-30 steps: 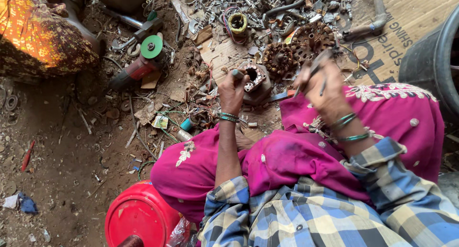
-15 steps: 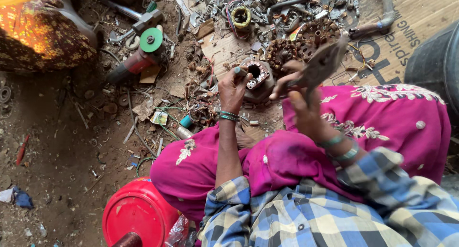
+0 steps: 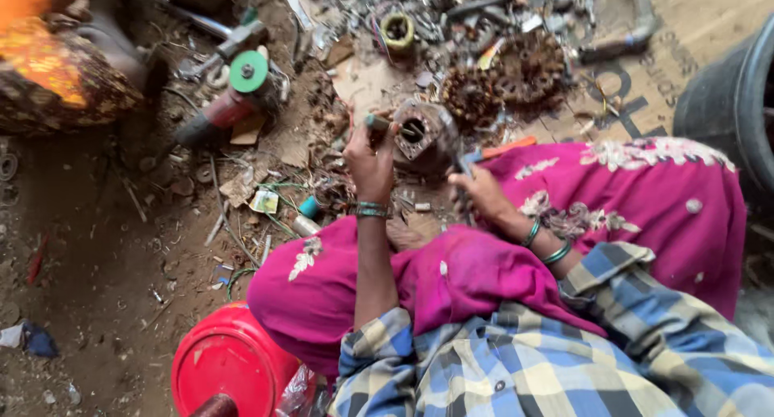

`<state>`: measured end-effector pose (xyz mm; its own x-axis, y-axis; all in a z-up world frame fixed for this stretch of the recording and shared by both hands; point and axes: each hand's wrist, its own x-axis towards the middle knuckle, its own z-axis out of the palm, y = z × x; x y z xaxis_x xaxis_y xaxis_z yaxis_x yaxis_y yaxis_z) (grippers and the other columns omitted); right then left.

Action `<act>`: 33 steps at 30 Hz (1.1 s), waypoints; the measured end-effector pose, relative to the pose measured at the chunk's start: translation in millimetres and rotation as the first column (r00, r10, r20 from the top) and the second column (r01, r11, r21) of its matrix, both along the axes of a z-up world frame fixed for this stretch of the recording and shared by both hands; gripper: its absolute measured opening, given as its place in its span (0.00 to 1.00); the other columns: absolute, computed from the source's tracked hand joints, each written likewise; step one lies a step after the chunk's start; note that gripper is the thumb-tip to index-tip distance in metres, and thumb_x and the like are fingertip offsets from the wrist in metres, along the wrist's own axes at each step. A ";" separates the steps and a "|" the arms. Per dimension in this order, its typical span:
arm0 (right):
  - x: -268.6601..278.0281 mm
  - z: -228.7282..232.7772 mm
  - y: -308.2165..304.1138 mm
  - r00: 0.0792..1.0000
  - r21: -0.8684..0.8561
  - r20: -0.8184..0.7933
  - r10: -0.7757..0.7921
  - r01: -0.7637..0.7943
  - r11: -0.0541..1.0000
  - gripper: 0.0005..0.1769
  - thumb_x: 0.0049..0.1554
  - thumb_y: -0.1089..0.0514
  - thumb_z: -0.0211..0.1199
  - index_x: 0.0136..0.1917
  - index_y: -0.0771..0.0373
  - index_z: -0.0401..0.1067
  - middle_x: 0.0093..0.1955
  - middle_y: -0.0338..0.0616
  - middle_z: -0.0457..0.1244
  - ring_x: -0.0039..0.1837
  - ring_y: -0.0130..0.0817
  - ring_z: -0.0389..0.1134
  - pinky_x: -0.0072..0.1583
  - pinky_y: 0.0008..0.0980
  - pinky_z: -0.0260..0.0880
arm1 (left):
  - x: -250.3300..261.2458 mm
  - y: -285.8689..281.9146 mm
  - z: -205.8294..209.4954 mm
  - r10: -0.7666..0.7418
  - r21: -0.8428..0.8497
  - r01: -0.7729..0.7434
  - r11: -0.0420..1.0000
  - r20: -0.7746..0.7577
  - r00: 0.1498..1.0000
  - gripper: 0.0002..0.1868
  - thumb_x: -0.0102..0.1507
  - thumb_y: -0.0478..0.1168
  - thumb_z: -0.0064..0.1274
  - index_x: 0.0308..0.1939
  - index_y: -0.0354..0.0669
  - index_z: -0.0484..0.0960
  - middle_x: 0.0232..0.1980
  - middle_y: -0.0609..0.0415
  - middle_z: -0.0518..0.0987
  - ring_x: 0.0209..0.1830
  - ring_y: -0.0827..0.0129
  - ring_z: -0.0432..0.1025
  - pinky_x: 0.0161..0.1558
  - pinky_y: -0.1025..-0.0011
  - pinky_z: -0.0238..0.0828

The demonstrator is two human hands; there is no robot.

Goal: The person uses pliers to remove small metal pieces from a cylindrical motor component. They repeatedly insert the pliers into the component, extract debris, and place it on the ground.

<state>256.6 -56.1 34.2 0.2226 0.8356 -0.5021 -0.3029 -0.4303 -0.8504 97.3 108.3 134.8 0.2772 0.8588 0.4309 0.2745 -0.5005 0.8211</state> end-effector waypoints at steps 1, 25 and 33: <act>1.8 7.0 -3.0 0.997 -0.002 -0.056 -0.059 0.059 0.998 0.15 0.61 0.52 0.55 0.58 0.60 0.63 0.35 0.42 0.64 0.31 0.30 0.65 0.31 0.30 0.66 | 3.6 -4.8 -5.7 0.008 -0.033 -0.010 0.999 -0.033 0.999 0.16 0.63 0.42 0.64 0.52 0.39 0.83 0.44 0.47 0.85 0.41 0.63 0.80 0.44 0.63 0.78; 6.2 15.5 -5.6 0.994 -0.018 -0.071 -0.081 0.080 0.997 0.26 0.59 0.53 0.55 0.68 0.64 0.61 0.41 0.43 0.64 0.36 0.29 0.66 0.37 0.31 0.73 | 14.4 -19.8 -27.5 -0.028 -0.062 0.029 0.998 0.012 1.000 0.12 0.61 0.37 0.66 0.47 0.41 0.84 0.43 0.51 0.87 0.44 0.67 0.83 0.48 0.68 0.82; 5.5 18.4 -3.5 0.997 -0.047 -0.050 -0.054 0.052 0.998 0.27 0.58 0.55 0.54 0.70 0.63 0.60 0.40 0.42 0.64 0.35 0.28 0.66 0.36 0.30 0.72 | 21.8 -22.9 -39.3 -0.003 0.009 0.003 1.000 -0.077 0.997 0.11 0.63 0.39 0.63 0.49 0.44 0.83 0.47 0.50 0.86 0.46 0.65 0.82 0.47 0.68 0.83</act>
<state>262.1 -59.6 52.7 0.2390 0.7994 -0.5512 -0.3685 -0.4506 -0.8131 119.1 85.3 95.5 0.3124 0.8541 0.4158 0.3348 -0.5086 0.7933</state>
